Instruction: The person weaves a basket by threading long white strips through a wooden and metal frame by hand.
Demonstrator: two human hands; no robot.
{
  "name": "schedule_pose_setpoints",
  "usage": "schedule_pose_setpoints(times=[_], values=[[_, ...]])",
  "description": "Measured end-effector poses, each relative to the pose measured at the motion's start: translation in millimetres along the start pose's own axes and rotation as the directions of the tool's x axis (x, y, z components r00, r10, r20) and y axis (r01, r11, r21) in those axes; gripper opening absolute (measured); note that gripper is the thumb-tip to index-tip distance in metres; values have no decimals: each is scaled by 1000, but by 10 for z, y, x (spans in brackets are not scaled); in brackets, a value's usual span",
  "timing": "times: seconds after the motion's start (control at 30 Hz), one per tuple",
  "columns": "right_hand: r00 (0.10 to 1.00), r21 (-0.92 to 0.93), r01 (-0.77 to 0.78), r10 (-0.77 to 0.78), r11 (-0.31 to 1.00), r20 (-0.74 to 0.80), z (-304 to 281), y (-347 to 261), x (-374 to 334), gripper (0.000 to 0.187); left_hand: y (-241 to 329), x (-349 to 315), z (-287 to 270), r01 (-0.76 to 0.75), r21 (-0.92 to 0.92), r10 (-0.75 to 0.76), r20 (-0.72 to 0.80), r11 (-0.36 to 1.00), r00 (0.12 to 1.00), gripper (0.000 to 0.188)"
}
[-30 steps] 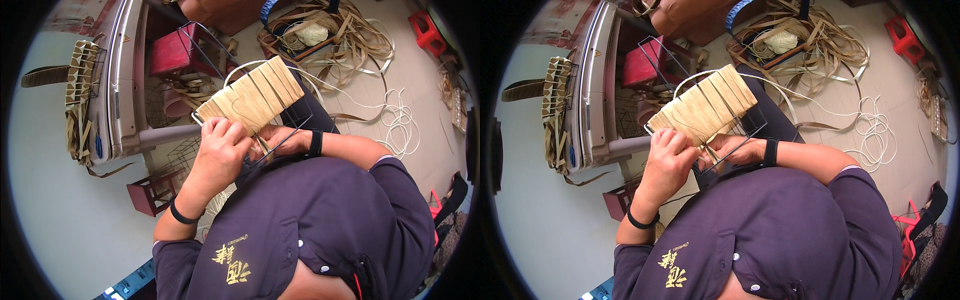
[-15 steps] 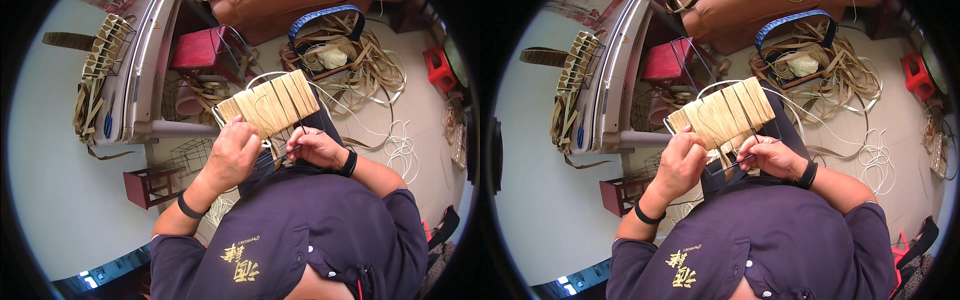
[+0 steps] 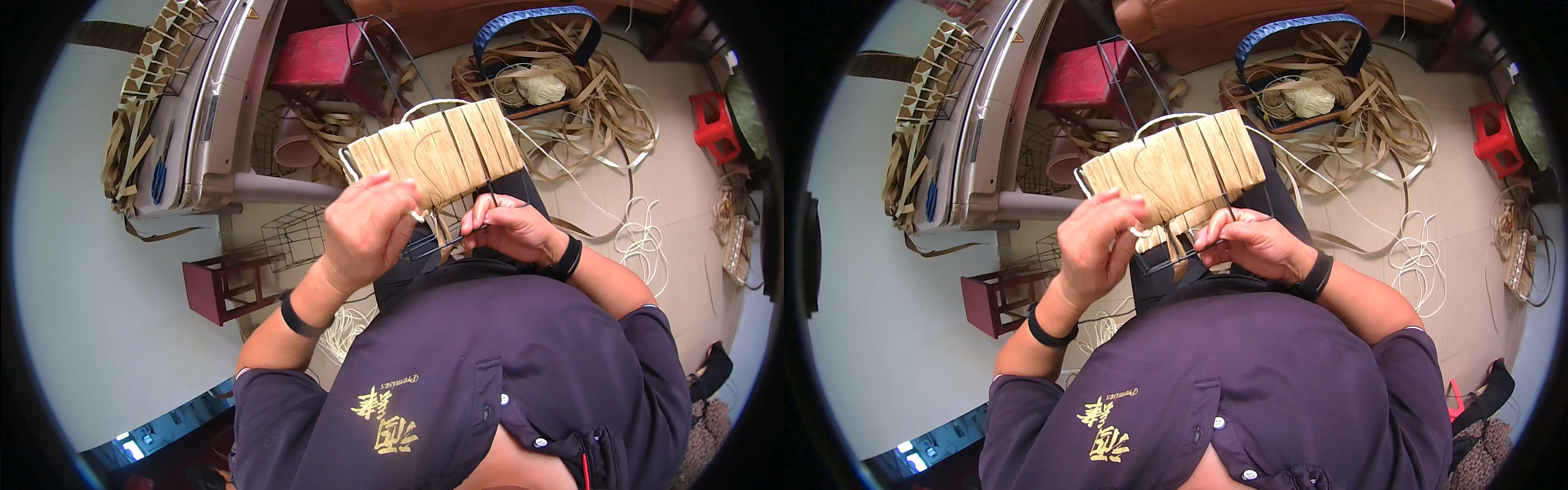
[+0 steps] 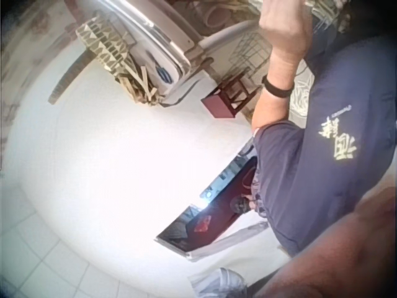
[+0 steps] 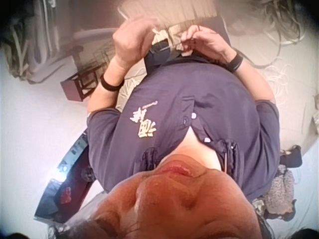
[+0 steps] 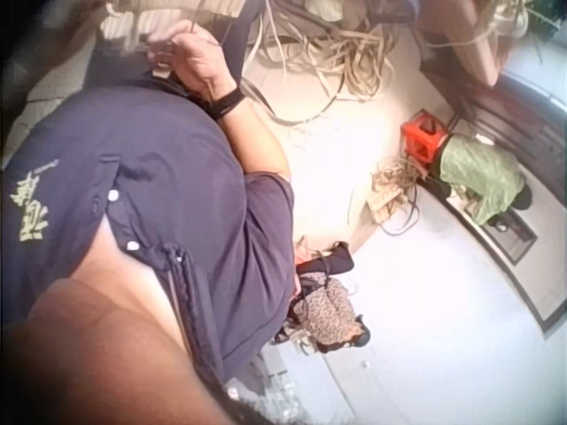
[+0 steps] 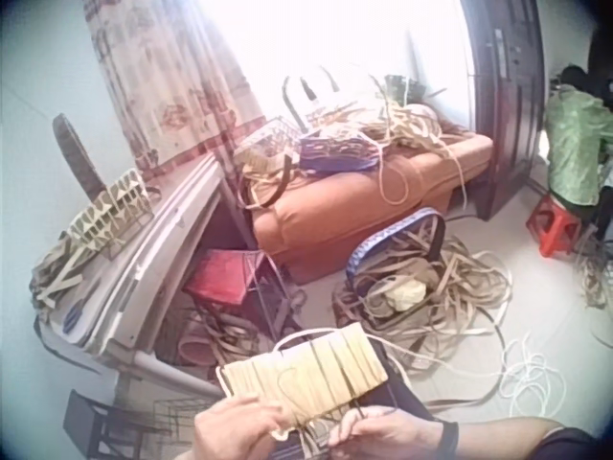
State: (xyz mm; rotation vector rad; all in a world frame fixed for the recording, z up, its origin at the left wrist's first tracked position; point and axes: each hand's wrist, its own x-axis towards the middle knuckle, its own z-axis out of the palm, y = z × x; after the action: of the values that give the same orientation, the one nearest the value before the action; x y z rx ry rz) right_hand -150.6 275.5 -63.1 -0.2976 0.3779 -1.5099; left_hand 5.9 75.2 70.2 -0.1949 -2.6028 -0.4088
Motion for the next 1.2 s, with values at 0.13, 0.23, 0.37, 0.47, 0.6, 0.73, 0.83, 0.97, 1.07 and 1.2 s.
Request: schedule_pose_setpoints(times=[0.13,0.23,0.37,0.47,0.6,0.73,0.83,0.97,1.07,1.2], values=[[999,-31,38,-38,999,1,36,-77,-14,13,151,10,-10,89,-202,-77,62,975,995,7],[996,-31,87,-88,996,-34,77,-148,-13,14,342,5,-4,-84,-210,115,136,974,984,19],[998,-39,30,-32,999,-46,-16,-160,-51,19,481,-101,-98,-134,-220,178,193,966,965,21],[990,-52,94,-99,994,-102,-11,-168,-9,18,509,-204,-73,-91,-197,120,144,976,982,20],[992,-61,28,-35,998,-119,91,-132,-9,15,537,-135,-154,32,-305,-2,97,952,995,21],[997,-89,37,-42,995,-62,112,-122,-20,15,200,142,-360,130,-73,-132,-21,989,991,14],[999,-19,22,-23,1000,-49,191,-149,-10,18,-43,220,-378,282,50,-278,-68,958,958,10],[998,-4,13,-13,1000,-56,150,-126,-14,18,-212,262,-227,456,-50,-458,-28,888,889,39],[998,-31,-6,4,999,-70,79,-132,-40,18,-260,306,-163,555,-9,-552,95,832,828,58],[996,-56,5,-9,998,-88,111,-171,-18,18,-144,399,-28,505,23,-503,120,863,856,58]])
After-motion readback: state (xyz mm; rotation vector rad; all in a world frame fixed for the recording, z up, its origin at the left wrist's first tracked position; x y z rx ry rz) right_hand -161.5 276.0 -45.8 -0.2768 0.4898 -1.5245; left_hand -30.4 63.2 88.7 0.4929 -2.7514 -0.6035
